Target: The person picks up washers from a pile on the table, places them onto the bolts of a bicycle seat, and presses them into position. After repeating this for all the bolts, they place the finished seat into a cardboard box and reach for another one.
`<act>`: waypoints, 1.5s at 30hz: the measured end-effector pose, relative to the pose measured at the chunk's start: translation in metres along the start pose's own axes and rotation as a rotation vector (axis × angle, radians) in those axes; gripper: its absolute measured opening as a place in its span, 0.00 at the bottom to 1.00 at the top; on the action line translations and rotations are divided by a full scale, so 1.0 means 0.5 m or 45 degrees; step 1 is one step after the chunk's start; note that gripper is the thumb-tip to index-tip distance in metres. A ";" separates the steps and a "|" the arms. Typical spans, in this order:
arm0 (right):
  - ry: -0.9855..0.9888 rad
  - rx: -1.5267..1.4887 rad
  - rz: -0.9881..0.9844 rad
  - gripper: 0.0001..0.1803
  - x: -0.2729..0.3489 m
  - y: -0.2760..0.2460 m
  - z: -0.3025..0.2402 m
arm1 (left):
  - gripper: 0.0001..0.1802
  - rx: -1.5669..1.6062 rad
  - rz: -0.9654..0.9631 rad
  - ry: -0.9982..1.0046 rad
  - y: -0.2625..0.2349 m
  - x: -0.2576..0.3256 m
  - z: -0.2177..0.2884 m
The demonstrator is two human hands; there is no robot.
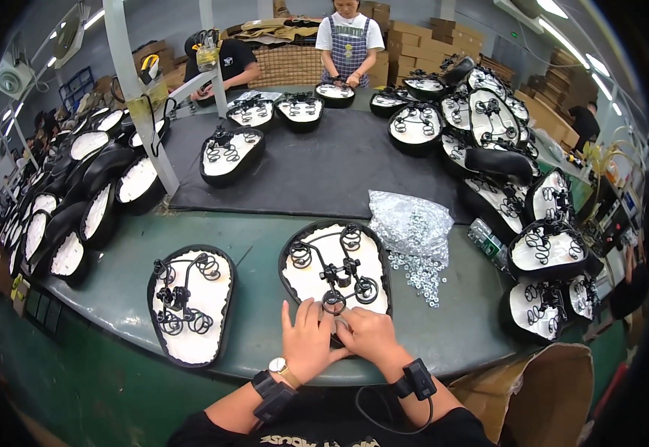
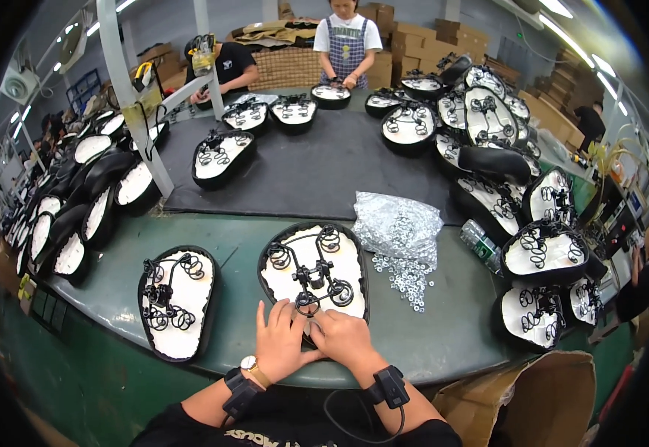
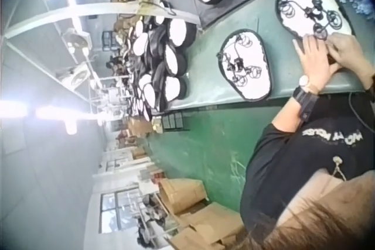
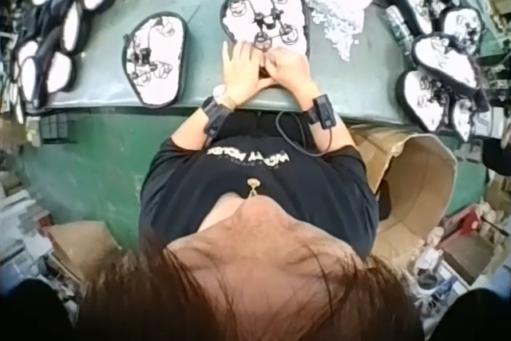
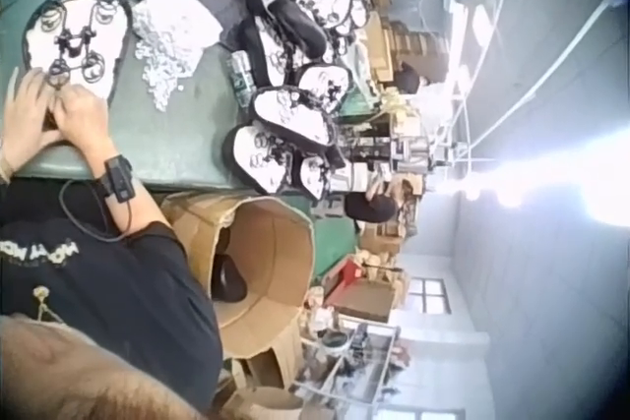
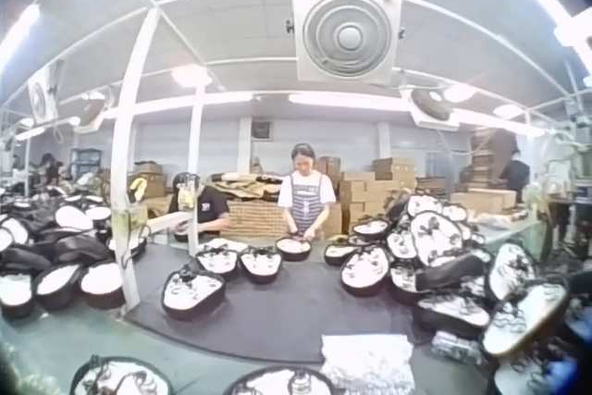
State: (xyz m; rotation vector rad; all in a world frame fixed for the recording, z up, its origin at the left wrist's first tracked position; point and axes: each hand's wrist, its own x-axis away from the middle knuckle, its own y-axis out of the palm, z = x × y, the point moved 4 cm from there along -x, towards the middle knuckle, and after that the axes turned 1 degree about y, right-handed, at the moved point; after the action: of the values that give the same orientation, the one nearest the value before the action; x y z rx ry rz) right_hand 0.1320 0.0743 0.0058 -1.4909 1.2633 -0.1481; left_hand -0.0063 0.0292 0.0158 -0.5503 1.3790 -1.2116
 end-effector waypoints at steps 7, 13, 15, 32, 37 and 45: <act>0.034 -0.042 0.101 0.04 0.001 -0.011 -0.001 | 0.49 0.009 -0.076 0.005 -0.011 -0.017 0.003; -0.024 0.033 0.010 0.03 -0.011 -0.005 0.008 | 0.51 -0.034 -0.081 0.047 -0.019 -0.015 0.008; -0.044 0.024 -0.010 0.03 -0.014 -0.003 0.013 | 0.52 -0.048 -0.082 0.052 -0.017 -0.014 0.008; -0.078 -0.051 0.080 0.12 0.001 -0.015 0.004 | 0.55 0.107 -0.141 0.093 0.029 0.016 -0.041; -0.019 0.028 0.032 0.15 0.005 -0.006 0.010 | 0.55 0.140 -0.109 0.130 0.030 0.014 -0.039; 0.048 -0.002 0.072 0.12 0.004 -0.014 0.012 | 0.53 0.080 -0.086 0.192 0.000 0.013 -0.024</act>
State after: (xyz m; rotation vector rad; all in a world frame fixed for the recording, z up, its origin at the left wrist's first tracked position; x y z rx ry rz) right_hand 0.1411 0.0753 0.0079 -1.4580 1.3346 -0.1383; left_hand -0.0187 0.0275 0.0108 -0.4724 1.4527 -1.3693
